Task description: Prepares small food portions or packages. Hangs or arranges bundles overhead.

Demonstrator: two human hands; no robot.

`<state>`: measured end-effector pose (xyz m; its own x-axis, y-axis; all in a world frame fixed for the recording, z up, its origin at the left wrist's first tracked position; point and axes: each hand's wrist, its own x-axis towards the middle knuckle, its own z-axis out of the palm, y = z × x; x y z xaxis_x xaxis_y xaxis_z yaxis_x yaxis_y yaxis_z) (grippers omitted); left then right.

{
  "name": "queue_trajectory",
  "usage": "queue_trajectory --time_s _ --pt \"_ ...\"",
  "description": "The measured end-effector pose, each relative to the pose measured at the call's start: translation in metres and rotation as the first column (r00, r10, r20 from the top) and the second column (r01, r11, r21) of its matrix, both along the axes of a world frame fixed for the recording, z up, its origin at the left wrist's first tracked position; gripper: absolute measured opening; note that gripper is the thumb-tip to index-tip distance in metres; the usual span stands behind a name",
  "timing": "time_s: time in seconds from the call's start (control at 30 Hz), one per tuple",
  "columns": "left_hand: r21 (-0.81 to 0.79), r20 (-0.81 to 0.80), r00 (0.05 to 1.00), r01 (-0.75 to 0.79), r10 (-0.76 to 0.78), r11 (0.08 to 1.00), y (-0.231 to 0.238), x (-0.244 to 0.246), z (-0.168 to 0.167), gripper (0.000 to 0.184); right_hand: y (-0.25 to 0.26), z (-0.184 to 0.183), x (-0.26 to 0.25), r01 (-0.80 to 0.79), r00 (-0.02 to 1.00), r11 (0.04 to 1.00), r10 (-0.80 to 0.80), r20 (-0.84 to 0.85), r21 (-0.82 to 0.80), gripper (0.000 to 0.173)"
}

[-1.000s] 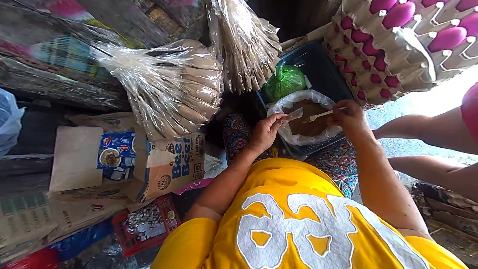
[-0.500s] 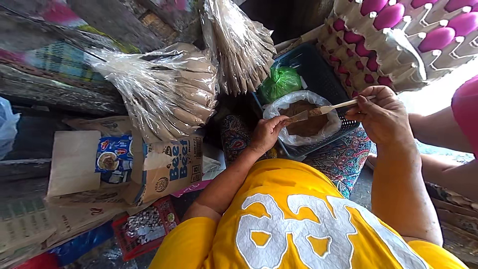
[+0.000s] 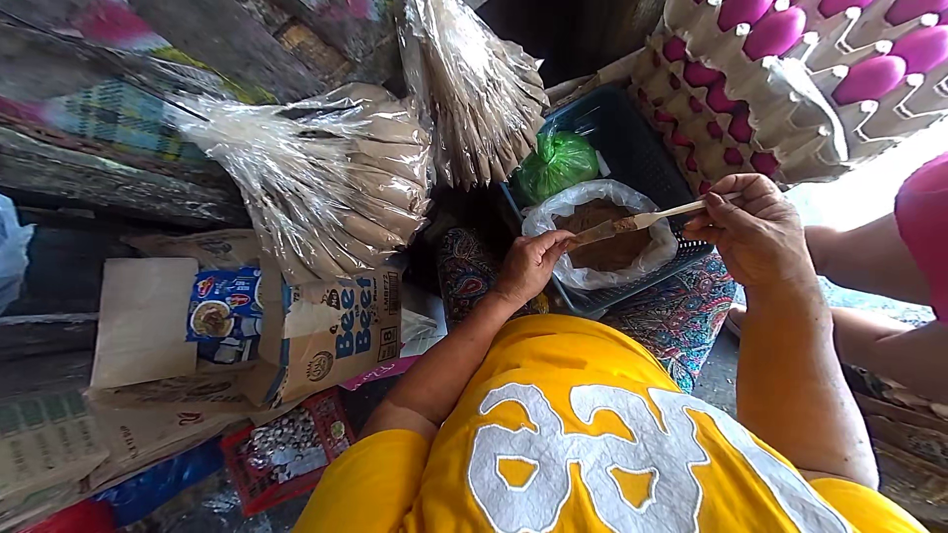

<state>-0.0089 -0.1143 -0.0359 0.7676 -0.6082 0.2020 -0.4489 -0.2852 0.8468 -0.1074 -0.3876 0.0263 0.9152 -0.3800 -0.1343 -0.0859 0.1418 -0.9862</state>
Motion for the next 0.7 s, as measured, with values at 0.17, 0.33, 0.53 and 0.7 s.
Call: queue_trajectory --time_s 0.17,0.33,0.53,0.7 --pt "0.054 0.033 0.999 -0.009 0.007 0.998 0.000 -0.002 0.000 0.023 0.001 -0.001 0.000 -0.016 1.000 0.999 0.016 -0.021 -0.033 0.011" --pt "0.033 0.029 1.000 -0.012 0.011 0.999 -0.001 -0.002 0.000 0.022 0.004 -0.002 0.000 -0.029 0.999 0.999 0.027 -0.038 -0.044 0.012" --pt "0.041 -0.022 1.000 0.016 -0.015 0.999 -0.004 -0.004 0.000 0.023 0.012 0.000 0.002 -0.037 0.998 0.996 0.032 -0.058 -0.079 0.012" --pt "0.024 -0.124 0.991 0.049 -0.045 0.999 -0.007 -0.005 0.007 0.024 0.023 0.008 0.001 -0.148 0.988 0.886 0.154 -0.023 -0.439 0.021"
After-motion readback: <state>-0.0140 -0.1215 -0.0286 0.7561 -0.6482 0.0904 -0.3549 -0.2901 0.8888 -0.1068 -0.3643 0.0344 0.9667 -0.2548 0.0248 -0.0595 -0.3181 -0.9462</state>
